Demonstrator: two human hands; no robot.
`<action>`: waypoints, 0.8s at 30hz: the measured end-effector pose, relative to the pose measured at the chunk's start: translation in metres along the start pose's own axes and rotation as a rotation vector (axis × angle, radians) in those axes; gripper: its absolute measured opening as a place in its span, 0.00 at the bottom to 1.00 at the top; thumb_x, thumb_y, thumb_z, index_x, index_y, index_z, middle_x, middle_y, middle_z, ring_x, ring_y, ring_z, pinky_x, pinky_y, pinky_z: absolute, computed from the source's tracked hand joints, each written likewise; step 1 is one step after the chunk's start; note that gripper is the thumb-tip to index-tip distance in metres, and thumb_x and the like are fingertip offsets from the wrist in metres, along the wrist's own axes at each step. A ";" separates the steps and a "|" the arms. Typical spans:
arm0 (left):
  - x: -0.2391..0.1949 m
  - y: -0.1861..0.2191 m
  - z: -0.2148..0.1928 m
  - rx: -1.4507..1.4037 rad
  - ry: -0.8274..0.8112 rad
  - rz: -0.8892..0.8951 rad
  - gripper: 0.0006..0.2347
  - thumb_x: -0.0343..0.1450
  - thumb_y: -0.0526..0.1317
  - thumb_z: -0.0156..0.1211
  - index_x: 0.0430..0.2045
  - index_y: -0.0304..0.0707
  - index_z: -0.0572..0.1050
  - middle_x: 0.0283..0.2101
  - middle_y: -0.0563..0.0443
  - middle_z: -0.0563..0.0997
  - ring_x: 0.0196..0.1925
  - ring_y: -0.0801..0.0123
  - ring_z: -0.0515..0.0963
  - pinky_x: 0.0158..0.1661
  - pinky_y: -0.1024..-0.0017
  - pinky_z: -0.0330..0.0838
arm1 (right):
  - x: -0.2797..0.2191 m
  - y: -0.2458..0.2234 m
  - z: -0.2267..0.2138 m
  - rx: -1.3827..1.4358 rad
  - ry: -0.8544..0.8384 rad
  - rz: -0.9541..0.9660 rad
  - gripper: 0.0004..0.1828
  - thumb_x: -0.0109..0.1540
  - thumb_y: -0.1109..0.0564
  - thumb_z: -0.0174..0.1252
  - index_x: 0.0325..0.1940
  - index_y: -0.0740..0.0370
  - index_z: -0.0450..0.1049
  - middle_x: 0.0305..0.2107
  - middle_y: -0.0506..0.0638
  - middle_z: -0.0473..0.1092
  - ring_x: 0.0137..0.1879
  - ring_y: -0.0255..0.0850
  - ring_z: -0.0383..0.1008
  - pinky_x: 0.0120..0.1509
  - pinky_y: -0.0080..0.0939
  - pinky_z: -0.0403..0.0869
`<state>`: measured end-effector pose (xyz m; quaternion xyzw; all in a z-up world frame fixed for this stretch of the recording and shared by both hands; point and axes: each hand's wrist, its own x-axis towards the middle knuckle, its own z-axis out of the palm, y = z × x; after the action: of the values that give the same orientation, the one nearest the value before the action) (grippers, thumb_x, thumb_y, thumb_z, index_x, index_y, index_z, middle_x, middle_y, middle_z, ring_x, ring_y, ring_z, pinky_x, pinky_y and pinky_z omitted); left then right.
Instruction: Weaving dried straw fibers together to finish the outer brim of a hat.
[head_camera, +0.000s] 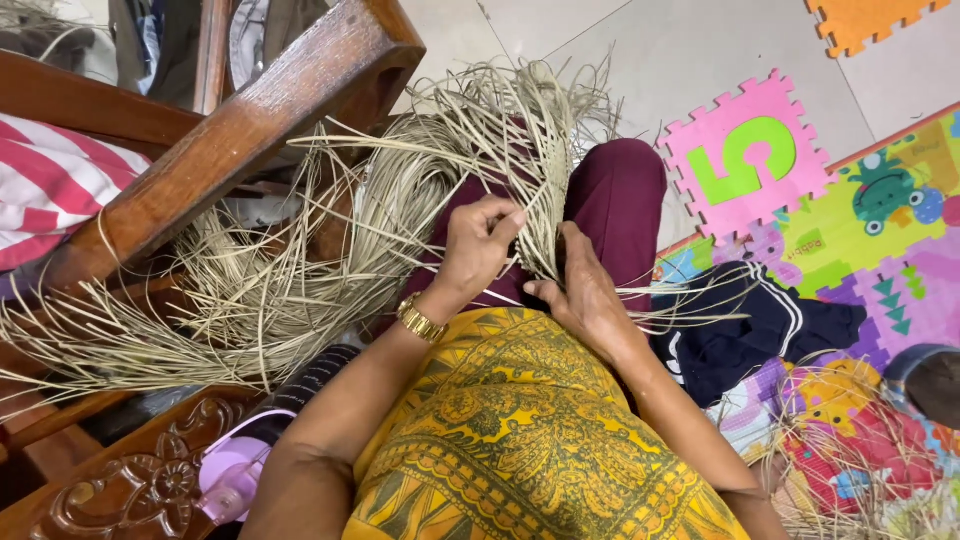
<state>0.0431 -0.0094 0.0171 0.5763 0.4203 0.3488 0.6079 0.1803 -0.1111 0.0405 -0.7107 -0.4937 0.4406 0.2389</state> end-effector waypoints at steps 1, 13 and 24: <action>-0.003 -0.004 0.001 0.012 -0.009 -0.024 0.03 0.67 0.32 0.59 0.24 0.37 0.80 0.20 0.54 0.73 0.24 0.80 0.66 0.26 0.80 0.64 | -0.001 0.007 -0.003 0.038 0.030 -0.017 0.43 0.52 0.53 0.67 0.64 0.69 0.53 0.46 0.70 0.64 0.53 0.67 0.68 0.55 0.66 0.68; -0.012 0.000 0.002 0.013 -0.019 -0.086 0.05 0.68 0.31 0.54 0.24 0.35 0.79 0.15 0.55 0.71 0.20 0.82 0.65 0.21 0.80 0.61 | 0.051 0.040 -0.036 0.162 0.127 -0.218 0.16 0.56 0.66 0.63 0.47 0.64 0.71 0.26 0.55 0.71 0.27 0.41 0.72 0.30 0.36 0.70; -0.009 -0.018 0.014 0.117 0.125 0.038 0.03 0.64 0.28 0.56 0.22 0.30 0.77 0.18 0.43 0.75 0.22 0.71 0.72 0.25 0.73 0.67 | 0.086 -0.061 -0.142 0.496 -0.193 -1.002 0.05 0.58 0.65 0.57 0.34 0.72 0.75 0.28 0.63 0.71 0.40 0.54 0.71 0.48 0.52 0.74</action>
<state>0.0508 -0.0247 -0.0001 0.5957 0.4660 0.3703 0.5393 0.2833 0.0050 0.1243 -0.2688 -0.6721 0.4390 0.5322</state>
